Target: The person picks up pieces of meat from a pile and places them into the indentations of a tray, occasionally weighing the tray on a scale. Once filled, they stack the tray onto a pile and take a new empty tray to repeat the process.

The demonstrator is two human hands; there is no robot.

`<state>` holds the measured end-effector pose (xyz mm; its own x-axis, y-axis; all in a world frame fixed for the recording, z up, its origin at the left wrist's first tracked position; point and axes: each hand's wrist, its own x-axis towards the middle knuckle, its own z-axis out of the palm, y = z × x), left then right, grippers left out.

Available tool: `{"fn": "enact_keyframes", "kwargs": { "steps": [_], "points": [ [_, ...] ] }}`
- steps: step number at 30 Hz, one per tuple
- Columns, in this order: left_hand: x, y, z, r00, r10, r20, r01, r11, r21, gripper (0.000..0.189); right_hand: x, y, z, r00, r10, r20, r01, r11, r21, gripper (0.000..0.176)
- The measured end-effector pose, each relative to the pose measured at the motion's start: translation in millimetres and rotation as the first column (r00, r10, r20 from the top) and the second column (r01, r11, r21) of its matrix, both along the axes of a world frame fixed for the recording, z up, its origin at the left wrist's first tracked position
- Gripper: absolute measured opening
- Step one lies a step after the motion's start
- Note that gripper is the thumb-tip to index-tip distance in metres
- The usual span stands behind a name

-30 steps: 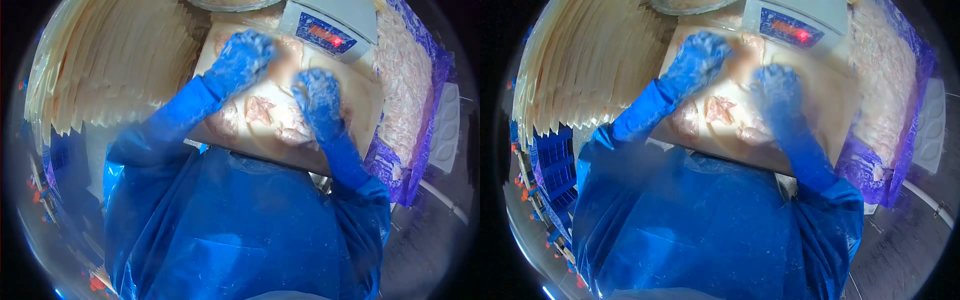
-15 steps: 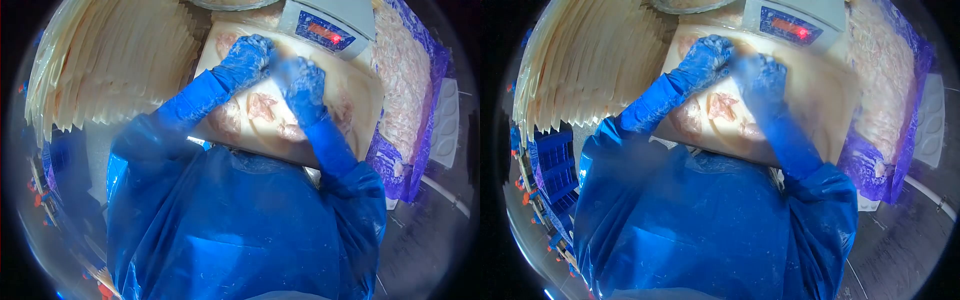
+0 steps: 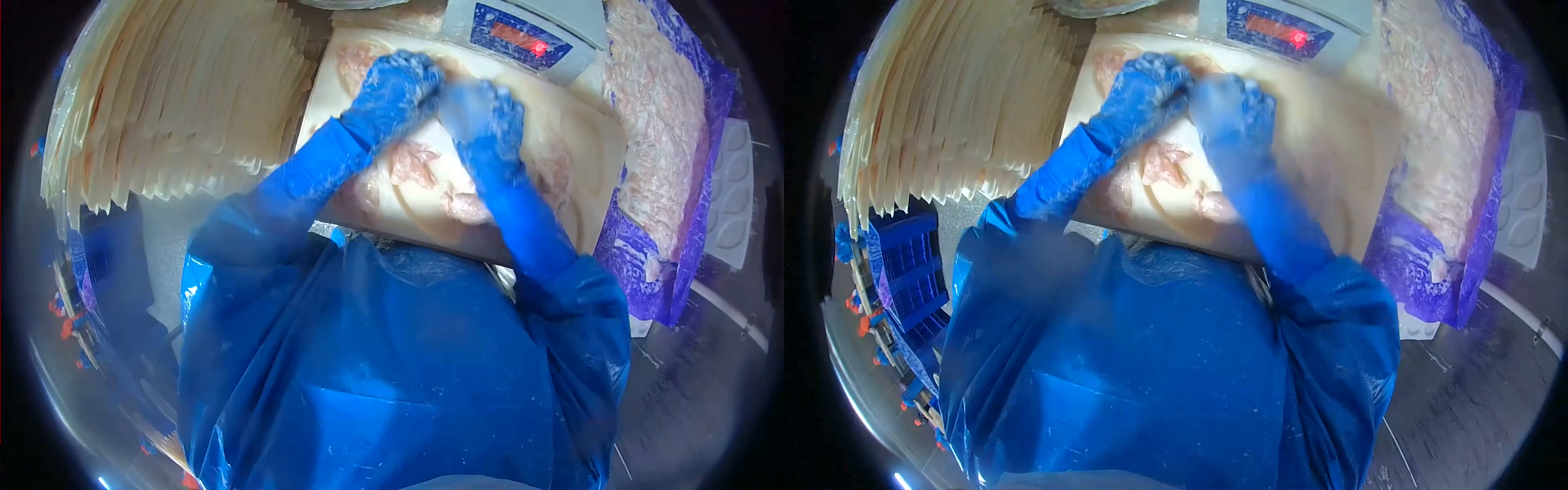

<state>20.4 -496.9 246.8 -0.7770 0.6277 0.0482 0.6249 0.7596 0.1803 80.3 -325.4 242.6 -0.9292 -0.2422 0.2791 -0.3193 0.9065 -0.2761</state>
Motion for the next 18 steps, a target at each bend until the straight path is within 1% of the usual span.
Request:
{"fn": "enact_keyframes", "kwargs": {
  "steps": [1,2,3,4,5,6,7,8,9,10,11,12,13,14,15,16,17,18],
  "points": [
    [-9.4,-1.3,-2.6,0.996,0.030,0.083,-0.035,0.998,0.060,0.033,-8.6,-2.1,9.3,0.995,-0.067,0.072,0.056,0.987,0.153,0.025],
    [-5.3,-7.2,-10.6,0.996,0.029,0.085,-0.033,0.998,0.054,0.033,-11.4,-2.4,14.3,0.981,-0.139,0.133,0.093,0.947,0.307,0.029],
    [-1.5,-16.8,-23.7,0.992,-0.070,-0.106,0.082,0.990,0.113,0.033,8.3,7.9,-3.5,0.994,-0.103,-0.043,0.111,0.872,0.476,0.032],
    [-0.9,-25.3,-29.4,0.941,-0.155,-0.300,0.207,0.967,0.150,0.033,28.0,18.3,-21.5,0.973,-0.056,-0.226,0.186,0.767,0.615,0.036],
    [10.2,-32.5,-23.5,0.967,-0.167,-0.195,0.198,0.968,0.152,0.037,40.7,31.2,-7.6,0.998,0.043,0.046,-0.058,0.913,0.404,0.038],
    [15.3,-30.8,-19.4,0.966,-0.166,-0.199,0.198,0.968,0.153,0.037,48.3,41.5,0.1,0.938,0.209,0.277,-0.247,0.963,0.108,0.041],
    [21.7,-29.2,-16.1,0.965,-0.101,-0.243,0.134,0.984,0.120,0.038,54.2,47.6,-1.0,0.957,0.224,0.185,-0.263,0.938,0.227,0.045],
    [27.5,-27.9,-12.7,0.958,-0.037,-0.284,0.065,0.994,0.090,0.039,58.7,45.9,-6.2,0.955,0.226,0.193,-0.267,0.937,0.224,0.045],
    [28.2,-9.2,-2.9,0.967,0.025,-0.252,0.028,0.978,0.206,0.048,61.0,42.4,-12.4,0.973,0.210,0.096,-0.227,0.941,0.252,0.046],
    [28.0,6.6,-11.8,0.966,0.028,-0.257,0.027,0.978,0.206,0.048,60.4,41.3,-14.5,0.981,0.192,-0.013,-0.181,0.944,0.276,0.047],
    [24.5,20.9,-27.4,0.964,-0.032,-0.264,0.085,0.977,0.194,0.052,62.5,46.2,-11.9,0.935,0.355,0.000,-0.350,0.923,0.157,0.044],
    [19.5,29.2,-36.1,0.959,-0.089,-0.269,0.142,0.973,0.184,0.057,69.4,55.0,-3.1,0.936,0.353,-0.004,-0.348,0.924,0.159,0.044],
    [12.5,29.7,-32.3,0.960,-0.090,-0.265,0.119,0.988,0.097,0.064,78.4,68.4,11.3,0.970,0.244,-0.019,-0.243,0.969,0.043,0.044],
    [7.2,28.2,-33.2,0.970,-0.047,-0.240,0.072,0.993,0.098,0.065,83.7,83.8,23.8,0.993,0.118,-0.020,-0.120,0.990,-0.074,0.045],
    [12.1,34.0,-29.7,0.977,0.042,-0.208,-0.004,0.984,0.180,0.066,84.4,101.1,32.8,1.000,-0.017,-0.012,0.012,0.932,-0.362,0.042],
    [18.4,41.4,-25.7,0.977,0.131,-0.171,-0.084,0.963,0.257,0.067,86.2,115.3,32.2,1.000,-0.025,-0.011,0.020,0.934,-0.356,0.042],
    [25.7,53.6,-22.4,0.980,0.056,-0.190,-0.001,0.961,0.275,0.067,89.1,127.4,29.5,0.981,-0.192,-0.011,0.182,0.945,-0.271,0.041],
    [35.6,64.5,-20.3,0.978,-0.021,-0.207,0.081,0.954,0.288,0.068,93.5,135.4,24.6,0.935,-0.353,-0.020,0.343,0.920,-0.188,0.039]
  ]
}}
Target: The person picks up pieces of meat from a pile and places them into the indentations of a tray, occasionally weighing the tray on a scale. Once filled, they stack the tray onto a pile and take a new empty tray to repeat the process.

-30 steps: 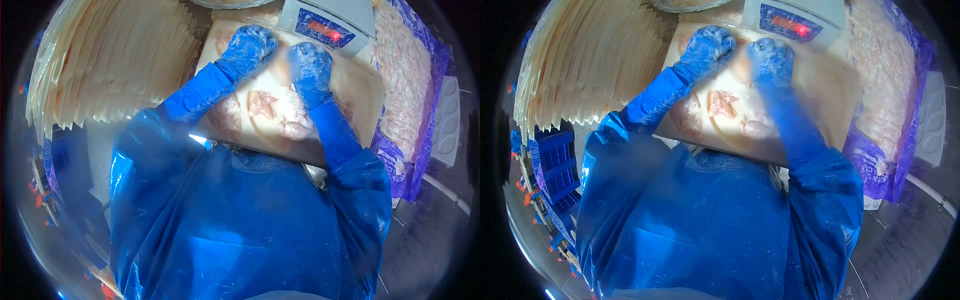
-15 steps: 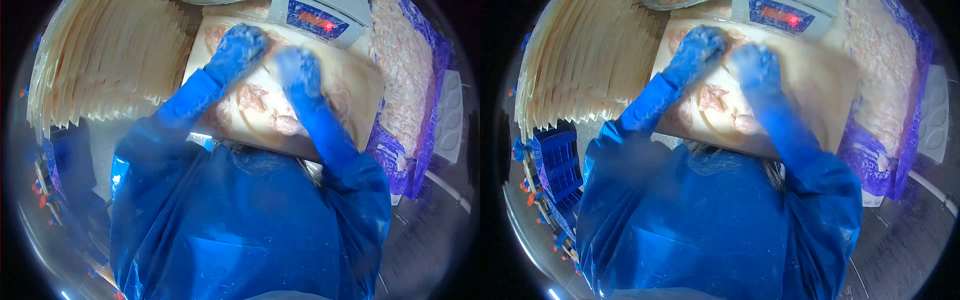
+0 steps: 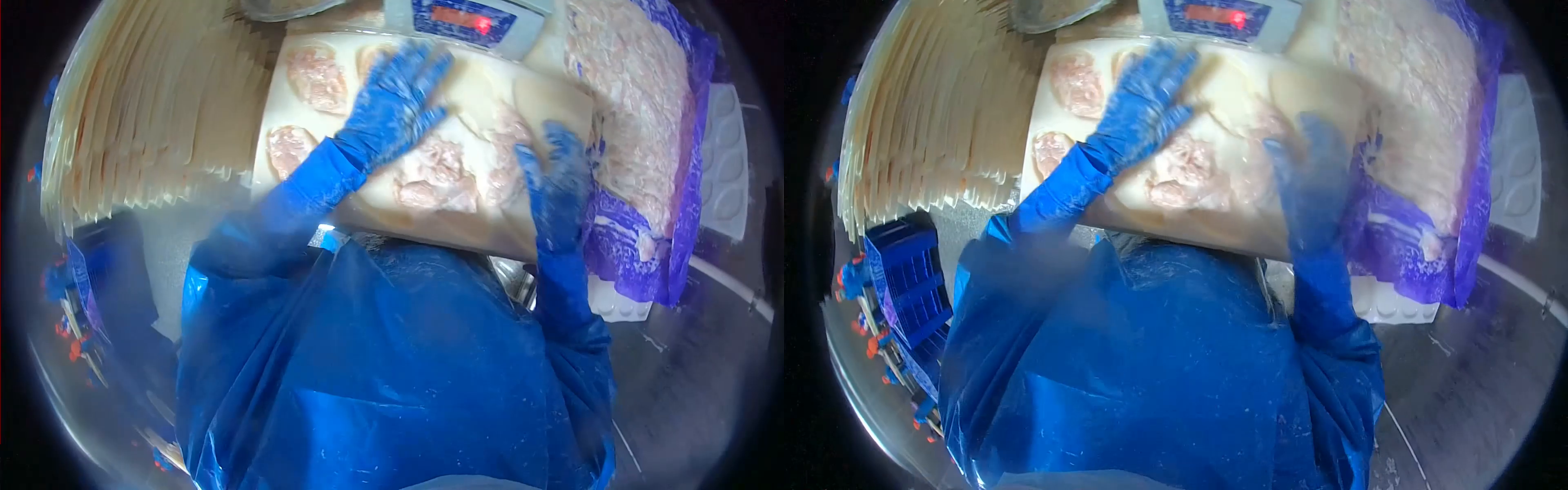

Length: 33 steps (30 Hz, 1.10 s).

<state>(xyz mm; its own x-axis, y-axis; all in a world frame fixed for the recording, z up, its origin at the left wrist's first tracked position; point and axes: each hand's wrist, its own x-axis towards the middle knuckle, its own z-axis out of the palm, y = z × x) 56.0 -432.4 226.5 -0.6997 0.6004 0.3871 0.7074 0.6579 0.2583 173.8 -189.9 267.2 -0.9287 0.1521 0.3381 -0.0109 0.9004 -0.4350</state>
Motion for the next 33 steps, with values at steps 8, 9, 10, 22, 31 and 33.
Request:
{"fn": "enact_keyframes", "kwargs": {
  "steps": [8,9,10,22,31,33],
  "points": [
    [16.4,76.8,20.4,0.799,-0.495,0.341,0.417,0.865,0.278,0.054,27.6,52.8,-35.5,0.927,0.368,0.077,-0.367,0.930,-0.025,0.023],
    [22.3,87.8,19.5,0.725,-0.552,0.411,0.445,0.832,0.332,0.041,28.2,64.7,-38.4,0.928,0.363,0.079,-0.363,0.932,-0.022,0.023],
    [22.7,92.4,20.6,0.724,-0.556,0.408,0.449,0.829,0.334,0.041,27.3,77.1,-44.1,0.924,0.374,0.075,-0.375,0.927,-0.005,0.027],
    [33.9,133.1,40.1,0.186,-0.692,0.697,-0.339,0.620,0.707,0.049,-31.3,62.3,22.8,0.987,0.060,-0.152,-0.138,-0.184,-0.973,0.036],
    [-18.8,116.0,3.0,0.976,-0.043,0.212,-0.031,0.942,0.334,0.032,-36.2,106.2,-16.4,0.970,0.078,-0.231,-0.116,0.981,-0.154,0.021],
    [-18.1,126.4,1.5,0.965,-0.041,0.258,-0.019,0.974,0.225,0.035,-53.7,77.3,-21.6,0.972,0.203,-0.119,-0.213,0.974,-0.075,0.031]
  ]
}}
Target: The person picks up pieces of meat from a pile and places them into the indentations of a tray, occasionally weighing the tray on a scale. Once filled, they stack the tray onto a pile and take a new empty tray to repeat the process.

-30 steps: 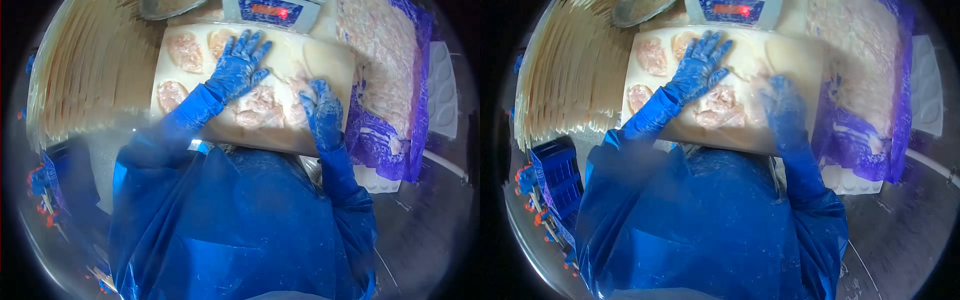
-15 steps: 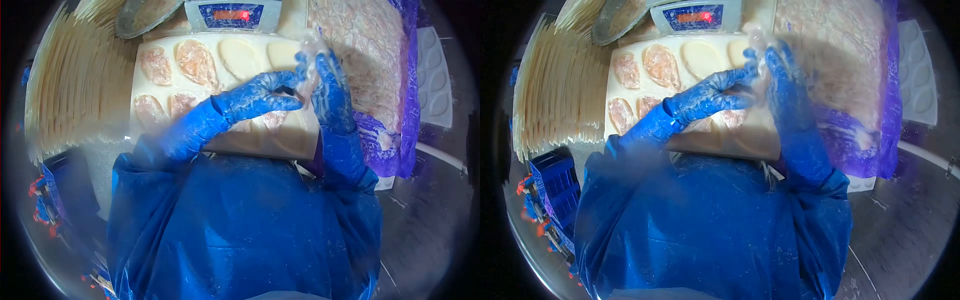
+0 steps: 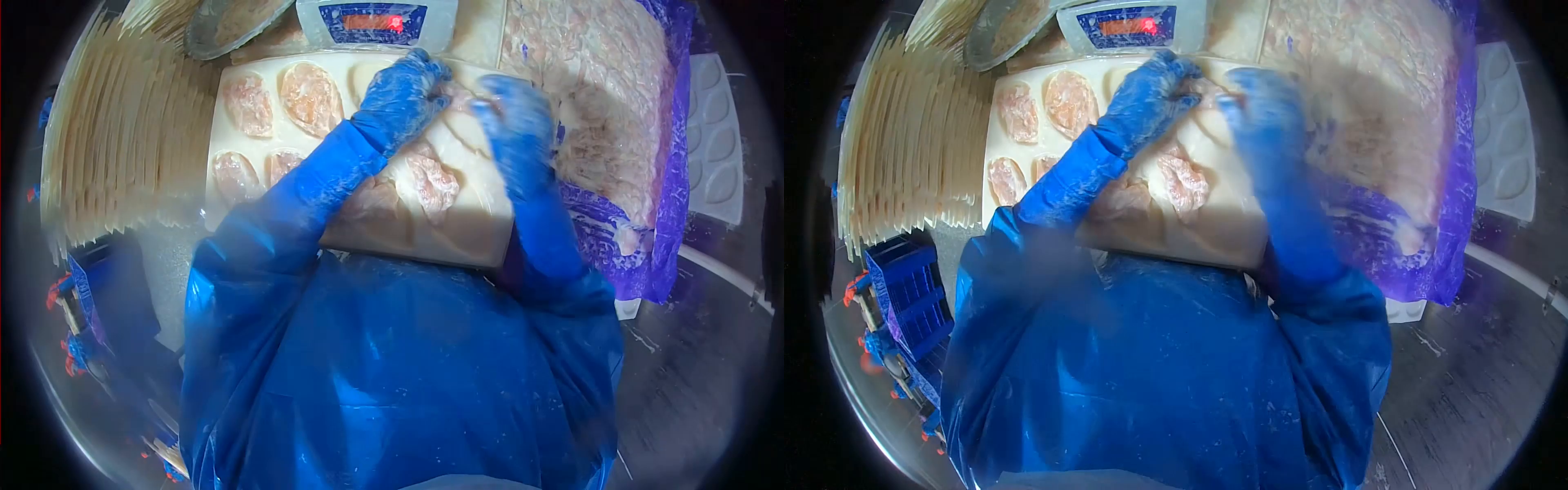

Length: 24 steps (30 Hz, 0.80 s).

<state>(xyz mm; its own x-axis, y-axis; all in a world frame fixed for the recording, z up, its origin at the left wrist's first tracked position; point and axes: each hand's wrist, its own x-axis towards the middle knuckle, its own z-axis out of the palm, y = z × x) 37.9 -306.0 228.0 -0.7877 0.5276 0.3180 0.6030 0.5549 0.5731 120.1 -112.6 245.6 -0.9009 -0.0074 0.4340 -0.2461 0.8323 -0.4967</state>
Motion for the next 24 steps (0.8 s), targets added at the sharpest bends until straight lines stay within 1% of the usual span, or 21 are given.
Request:
{"fn": "enact_keyframes", "kwargs": {
  "steps": [1,2,3,4,6,8,9,11,12,13,14,15,16,17,18,19,20,21,22,23,24],
  "points": [
    [0.2,4.0,2.4,0.999,-0.021,0.046,0.026,0.994,-0.108,0.039,-10.3,-9.2,-13.6,0.992,0.064,-0.105,-0.021,0.929,0.369,0.028],
    [-0.4,5.5,5.0,0.992,-0.020,0.121,0.029,0.997,-0.075,0.036,-12.2,-10.9,-19.0,0.999,0.026,0.030,-0.034,0.946,0.322,0.026],
    [-1.8,7.0,6.3,0.993,-0.017,0.118,0.026,0.997,-0.077,0.036,-15.1,-17.1,-9.1,0.986,0.000,0.166,-0.046,0.961,0.272,0.024],
    [-2.2,7.2,6.8,0.997,-0.050,0.062,0.055,0.995,-0.087,0.035,-12.8,-16.0,-6.3,0.986,0.010,0.166,-0.055,0.961,0.272,0.024],
    [-1.1,3.6,5.0,0.997,-0.077,0.009,0.078,0.992,-0.098,0.034,-1.7,-10.6,-2.4,0.985,0.044,0.166,-0.046,0.999,0.004,0.024],
    [0.9,3.8,0.4,0.990,-0.099,0.105,0.100,0.995,0.000,0.033,6.6,-12.7,-5.5,0.988,0.021,0.155,-0.026,0.999,0.028,0.025],
    [1.5,5.6,4.5,0.989,-0.102,0.108,0.103,0.995,0.003,0.033,11.2,-12.9,-7.8,0.990,-0.007,0.143,0.000,0.999,0.048,0.026],
    [-1.4,6.3,15.7,0.931,-0.196,0.309,0.241,0.964,-0.115,0.032,15.4,-11.6,-9.1,0.990,-0.009,0.138,-0.005,0.994,0.105,0.028],
    [-4.0,7.5,22.0,0.932,-0.196,0.306,0.241,0.963,-0.119,0.032,16.4,-9.7,-8.9,0.983,-0.011,0.182,-0.016,0.989,0.148,0.027],
    [-7.3,10.1,27.9,0.919,-0.241,0.312,0.312,0.928,-0.202,0.030,17.4,-7.8,-8.1,0.974,-0.016,0.225,-0.028,0.981,0.190,0.027],
    [-8.9,11.8,31.9,0.903,-0.285,0.322,0.379,0.882,-0.282,0.029,19.3,-6.9,-6.6,0.975,-0.017,0.221,-0.026,0.982,0.190,0.027],
    [-8.7,12.1,33.6,0.904,-0.285,0.320,0.378,0.882,-0.281,0.029,21.8,-6.1,-4.4,0.979,-0.036,0.203,-0.009,0.975,0.220,0.024],
    [-7.7,12.2,34.4,0.951,-0.309,0.027,0.302,0.902,-0.308,0.026,25.0,-4.7,-2.2,0.981,-0.054,0.185,0.005,0.968,0.251,0.023],
    [-6.5,12.3,34.7,0.913,-0.310,-0.267,0.223,0.924,-0.311,0.024,29.8,-2.6,1.3,0.981,-0.052,0.186,0.003,0.968,0.253,0.023],
    [-3.4,14.6,53.4,0.935,-0.280,-0.217,0.136,0.850,-0.509,0.023,35.6,0.1,5.8,0.993,0.002,0.122,-0.037,0.957,0.287,0.022],
    [-8.7,10.1,40.6,0.936,-0.280,-0.211,0.139,0.849,-0.510,0.023,43.2,2.7,7.7,0.996,0.057,0.062,-0.075,0.944,0.320,0.025],
    [-20.1,0.4,20.6,0.897,-0.311,-0.314,0.163,0.893,-0.419,0.023,51.6,5.5,3.1,0.974,0.193,0.117,-0.218,0.935,0.280,0.030],
    [-28.6,-9.7,10.5,0.847,-0.325,-0.421,0.195,0.926,-0.323,0.023,59.6,7.5,2.2,0.975,0.188,0.115,-0.213,0.936,0.279,0.030],
    [-22.9,-20.8,18.1,0.832,-0.322,-0.452,0.135,0.907,-0.398,0.024,66.2,10.2,2.9,0.969,0.193,0.157,-0.231,0.931,0.283,0.033],
    [-12.8,-20.3,21.4,0.831,-0.322,-0.454,0.135,0.908,-0.396,0.024,69.5,14.8,1.0,0.960,0.197,0.201,-0.250,0.925,0.286,0.037],
    [1.1,-18.5,26.2,0.877,-0.343,-0.336,0.222,0.911,-0.348,0.026,66.8,25.0,-8.3,0.951,0.262,0.165,-0.306,0.883,0.357,0.041]
  ]
}}
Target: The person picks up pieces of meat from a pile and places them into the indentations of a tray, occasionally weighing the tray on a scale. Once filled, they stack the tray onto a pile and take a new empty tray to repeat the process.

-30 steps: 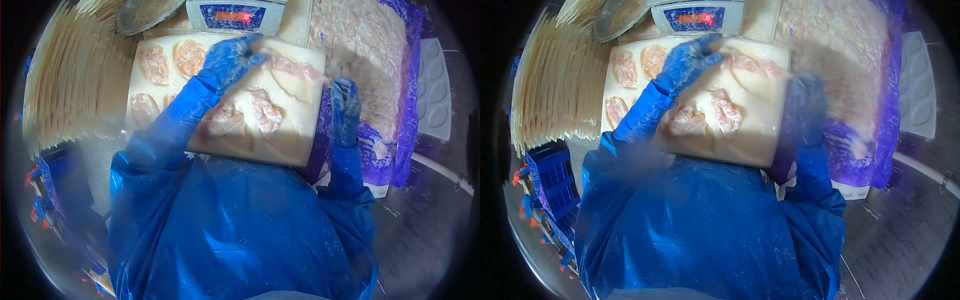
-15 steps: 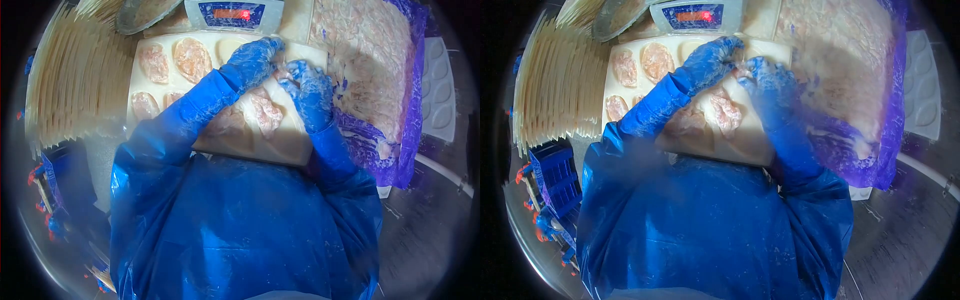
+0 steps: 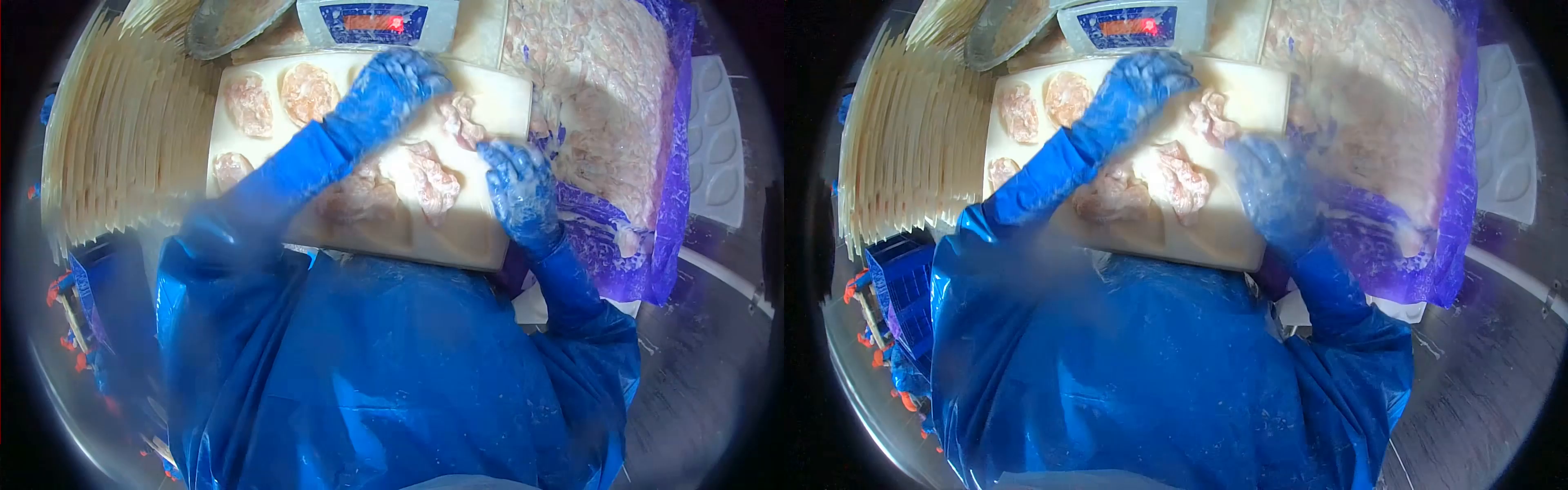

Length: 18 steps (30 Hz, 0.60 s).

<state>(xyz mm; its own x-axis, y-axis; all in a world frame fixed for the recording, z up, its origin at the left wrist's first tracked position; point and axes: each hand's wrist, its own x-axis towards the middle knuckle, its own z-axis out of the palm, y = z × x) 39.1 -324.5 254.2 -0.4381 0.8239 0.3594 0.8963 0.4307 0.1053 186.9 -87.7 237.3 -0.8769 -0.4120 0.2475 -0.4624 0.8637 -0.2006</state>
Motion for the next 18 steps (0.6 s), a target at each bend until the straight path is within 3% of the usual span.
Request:
{"fn": "enact_keyframes", "kwargs": {
  "steps": [1,2,3,5,7,8,11,12,15,17,18],
  "points": [
    [9.8,2.1,1.2,0.988,-0.036,0.147,0.033,0.999,0.025,0.028,-4.7,-0.6,-2.9,1.000,-0.003,0.007,0.004,1.000,-0.002,0.041],
    [15.8,5.8,-5.4,0.834,-0.116,0.540,0.078,0.993,0.092,0.036,-10.6,-3.4,-4.5,1.000,0.006,-0.011,-0.006,0.999,0.046,0.041],
    [26.0,5.8,-12.4,0.977,-0.141,0.163,0.145,0.989,-0.009,0.040,-17.3,-8.0,-4.3,0.999,0.019,-0.034,-0.016,0.995,0.094,0.040],
    [17.9,-1.9,-19.2,0.999,0.024,0.032,-0.019,0.991,-0.131,0.041,-29.3,-19.0,2.3,0.994,-0.044,-0.095,0.059,0.985,0.160,0.038],
    [28.0,-6.8,-14.3,0.998,0.067,-0.021,-0.069,0.985,-0.156,0.043,-29.6,-25.2,2.0,0.966,-0.226,-0.125,0.252,0.927,0.277,0.039],
    [32.8,-9.2,-11.1,0.990,0.119,-0.082,-0.132,0.976,-0.174,0.045,-27.2,-30.4,8.1,0.958,-0.282,-0.052,0.286,0.922,0.263,0.041],
    [52.6,-0.6,-25.8,0.972,0.064,0.227,-0.068,0.998,0.007,0.056,-19.3,-28.2,8.2,0.957,-0.282,-0.062,0.289,0.923,0.254,0.045],
    [55.3,7.5,-16.1,0.972,0.097,0.212,-0.073,0.990,-0.119,0.057,-23.7,-28.1,7.4,0.971,-0.197,-0.134,0.215,0.968,0.132,0.053],
    [69.1,33.4,-29.3,0.969,0.005,0.246,-0.003,1.000,-0.008,0.056,-36.3,-39.9,0.5,0.995,-0.095,0.017,0.094,0.992,0.081,0.064],
    [80.5,62.6,-48.7,0.968,0.169,0.186,-0.174,0.985,0.012,0.053,-41.4,-17.4,-0.3,0.995,-0.096,0.010,0.095,0.991,0.092,0.072],
    [84.5,58.6,-41.4,0.946,0.056,0.318,-0.062,0.998,0.007,0.052,-37.1,-8.5,-1.6,0.983,-0.181,-0.015,0.182,0.978,0.103,0.072]
  ]
}}
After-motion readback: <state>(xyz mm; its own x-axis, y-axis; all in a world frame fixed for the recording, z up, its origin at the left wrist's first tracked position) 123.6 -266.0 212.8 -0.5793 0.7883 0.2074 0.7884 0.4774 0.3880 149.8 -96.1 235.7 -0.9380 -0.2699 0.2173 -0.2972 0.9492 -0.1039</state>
